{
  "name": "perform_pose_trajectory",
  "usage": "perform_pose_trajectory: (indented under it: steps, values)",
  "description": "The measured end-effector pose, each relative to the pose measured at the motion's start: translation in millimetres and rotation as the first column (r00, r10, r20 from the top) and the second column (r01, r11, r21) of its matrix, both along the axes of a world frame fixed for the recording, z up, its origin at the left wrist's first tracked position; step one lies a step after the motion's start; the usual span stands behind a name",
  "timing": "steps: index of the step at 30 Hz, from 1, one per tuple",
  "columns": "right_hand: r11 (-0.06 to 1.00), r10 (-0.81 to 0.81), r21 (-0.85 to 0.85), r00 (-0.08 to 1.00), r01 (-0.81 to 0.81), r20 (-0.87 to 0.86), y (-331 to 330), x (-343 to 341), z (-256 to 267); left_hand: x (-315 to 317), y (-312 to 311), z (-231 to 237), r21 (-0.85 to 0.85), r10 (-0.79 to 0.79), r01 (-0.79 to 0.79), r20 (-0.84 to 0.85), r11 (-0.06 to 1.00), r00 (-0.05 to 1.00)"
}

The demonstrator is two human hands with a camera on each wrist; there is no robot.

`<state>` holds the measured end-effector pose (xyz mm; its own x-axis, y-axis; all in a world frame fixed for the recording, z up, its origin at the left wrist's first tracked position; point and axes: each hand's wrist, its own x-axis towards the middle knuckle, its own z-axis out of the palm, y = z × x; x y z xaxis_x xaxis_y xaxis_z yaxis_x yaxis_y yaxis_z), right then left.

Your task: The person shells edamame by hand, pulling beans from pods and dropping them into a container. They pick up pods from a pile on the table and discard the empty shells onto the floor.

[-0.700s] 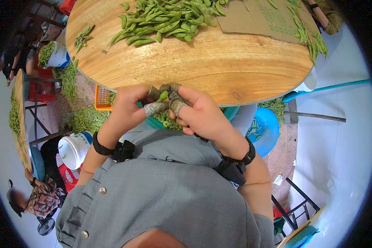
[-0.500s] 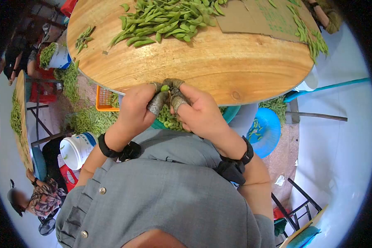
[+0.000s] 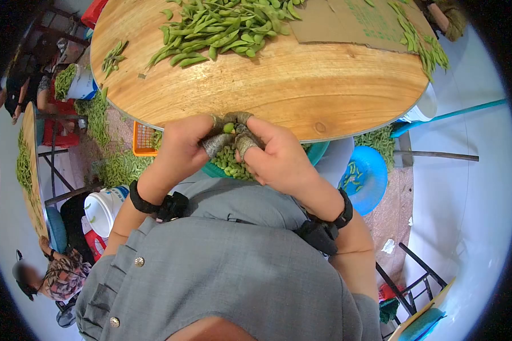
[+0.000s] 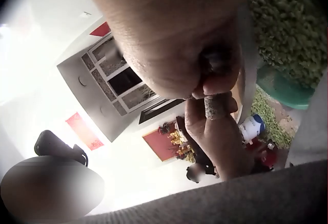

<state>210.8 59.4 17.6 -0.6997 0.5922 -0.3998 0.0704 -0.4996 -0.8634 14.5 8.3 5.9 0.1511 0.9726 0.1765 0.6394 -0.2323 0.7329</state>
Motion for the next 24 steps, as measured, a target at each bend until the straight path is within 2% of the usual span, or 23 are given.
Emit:
perform_pose_trajectory:
  steps: [2,3,5,6,8,9,10,11,12,14,15,17,18,20,21,23,24]
  values:
    - [0.995,0.014,0.098,0.999,-0.018,0.036,1,1,-1,3,1,-8,0.250,0.004,0.023,-0.106,0.968,0.994]
    - [0.995,0.015,0.098,0.999,-0.018,0.037,0,-1,-3,5,1,-10,0.250,0.005,0.022,-0.106,0.968,0.994]
    - [0.969,-0.044,0.243,0.999,0.048,-0.023,-2,-4,-8,10,0,-15,0.259,0.067,-0.065,0.000,0.964,0.998]
    - [0.969,-0.046,0.242,0.999,0.050,-0.023,-2,-4,-10,12,-1,-19,0.258,0.066,-0.063,0.000,0.964,0.998]
    - [0.969,-0.042,0.244,0.999,0.039,0.005,-2,-2,-13,15,-2,-24,0.179,0.095,-0.119,0.137,0.977,0.986]
    - [0.968,-0.043,0.246,0.999,0.040,0.005,-1,0,-13,13,-2,-20,0.181,0.094,-0.118,0.138,0.976,0.986]
    - [0.990,-0.015,0.141,1.000,0.013,0.018,-1,2,-12,9,-4,-15,-0.231,0.176,-0.070,0.479,0.970,0.860]
    - [0.999,0.013,0.035,1.000,-0.013,0.028,-1,5,-12,6,-6,-12,-0.560,0.370,0.134,0.690,0.818,0.622]
    - [0.999,0.012,0.034,1.000,-0.013,0.028,0,7,-13,3,-6,-13,-0.560,0.370,0.135,0.690,0.817,0.622]
    - [0.995,0.004,-0.097,0.992,-0.016,-0.123,1,11,-15,0,-7,-15,-0.424,0.384,0.489,0.904,0.762,0.187]
    - [0.995,0.001,-0.099,0.992,-0.013,-0.123,0,10,-15,1,-7,-15,-0.427,0.385,0.491,0.903,0.760,0.189]
    - [0.975,-0.095,0.200,0.995,0.102,-0.043,-1,6,-17,3,-10,-13,-0.541,0.305,0.198,0.698,0.817,0.648]
    - [0.975,-0.094,0.198,0.995,0.101,-0.043,0,6,-21,5,-12,-12,-0.542,0.307,0.197,0.698,0.817,0.647]
    - [0.801,-0.198,0.588,0.977,0.116,0.077,1,6,-31,9,-16,-8,-0.430,0.115,0.136,0.507,0.892,0.854]
    - [0.800,-0.195,0.590,0.978,0.114,0.076,2,5,-29,8,-15,-7,-0.428,0.116,0.133,0.507,0.894,0.854]
    - [0.714,-0.141,0.689,0.938,-0.124,0.315,2,4,-22,5,-16,-5,-0.304,-0.120,0.170,0.175,0.937,0.977]
    - [0.712,-0.136,0.691,0.940,-0.127,0.314,0,4,-23,5,-17,-5,-0.302,-0.115,0.164,0.174,0.939,0.978]
